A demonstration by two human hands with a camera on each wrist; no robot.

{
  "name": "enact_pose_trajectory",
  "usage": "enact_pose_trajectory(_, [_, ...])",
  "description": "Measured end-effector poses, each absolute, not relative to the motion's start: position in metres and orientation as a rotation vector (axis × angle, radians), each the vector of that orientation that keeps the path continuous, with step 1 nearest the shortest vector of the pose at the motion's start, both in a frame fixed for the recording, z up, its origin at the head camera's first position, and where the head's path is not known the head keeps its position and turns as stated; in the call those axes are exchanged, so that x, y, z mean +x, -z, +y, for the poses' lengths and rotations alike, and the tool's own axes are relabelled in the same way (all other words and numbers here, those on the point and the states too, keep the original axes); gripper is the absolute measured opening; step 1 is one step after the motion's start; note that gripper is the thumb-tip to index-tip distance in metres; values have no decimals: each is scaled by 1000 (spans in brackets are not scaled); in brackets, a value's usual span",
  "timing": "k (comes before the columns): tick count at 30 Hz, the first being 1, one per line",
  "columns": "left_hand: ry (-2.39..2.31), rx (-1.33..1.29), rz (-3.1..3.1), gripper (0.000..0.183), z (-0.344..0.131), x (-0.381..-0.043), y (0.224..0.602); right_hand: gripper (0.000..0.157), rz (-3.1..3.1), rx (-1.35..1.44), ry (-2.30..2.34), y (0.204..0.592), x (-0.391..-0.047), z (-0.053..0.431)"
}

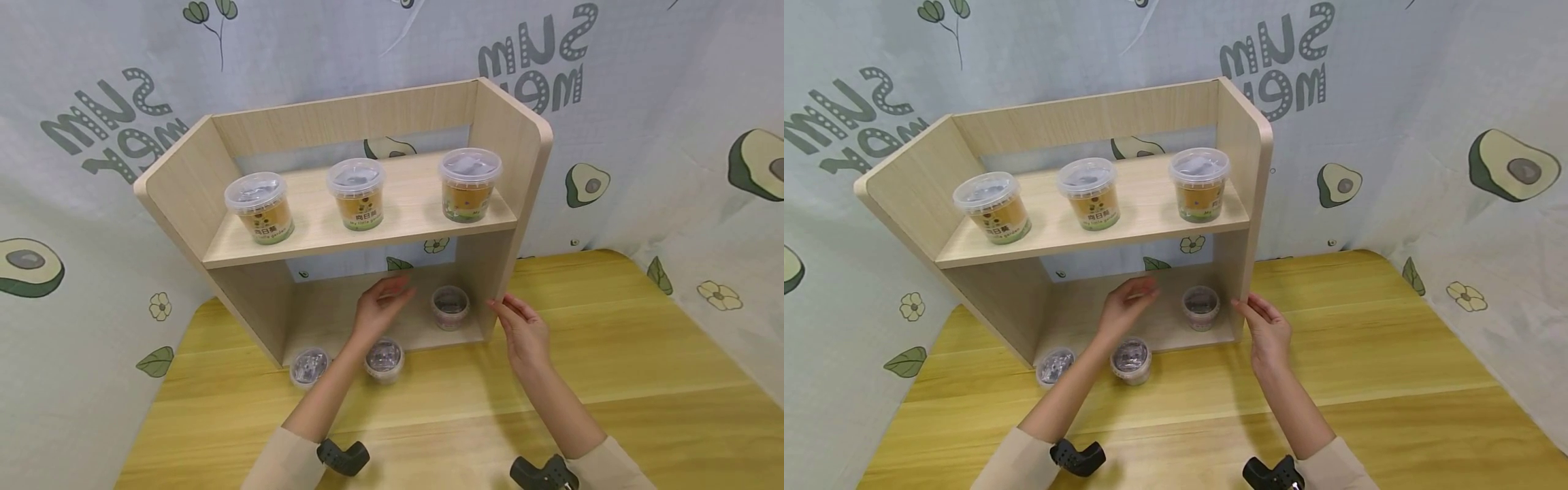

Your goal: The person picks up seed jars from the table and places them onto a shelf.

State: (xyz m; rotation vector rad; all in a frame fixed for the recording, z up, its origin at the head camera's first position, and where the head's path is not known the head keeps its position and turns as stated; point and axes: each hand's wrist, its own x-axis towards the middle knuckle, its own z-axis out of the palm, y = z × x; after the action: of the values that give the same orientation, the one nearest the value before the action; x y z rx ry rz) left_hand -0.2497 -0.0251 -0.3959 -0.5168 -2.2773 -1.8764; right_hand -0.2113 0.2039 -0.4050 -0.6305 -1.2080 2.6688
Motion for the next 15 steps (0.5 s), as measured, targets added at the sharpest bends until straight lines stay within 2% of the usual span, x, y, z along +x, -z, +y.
enact_pose_trajectory(15, [1845,-442,-2419,41,-45,-224,415,21,-1186,-639,-2672,405,-213,204])
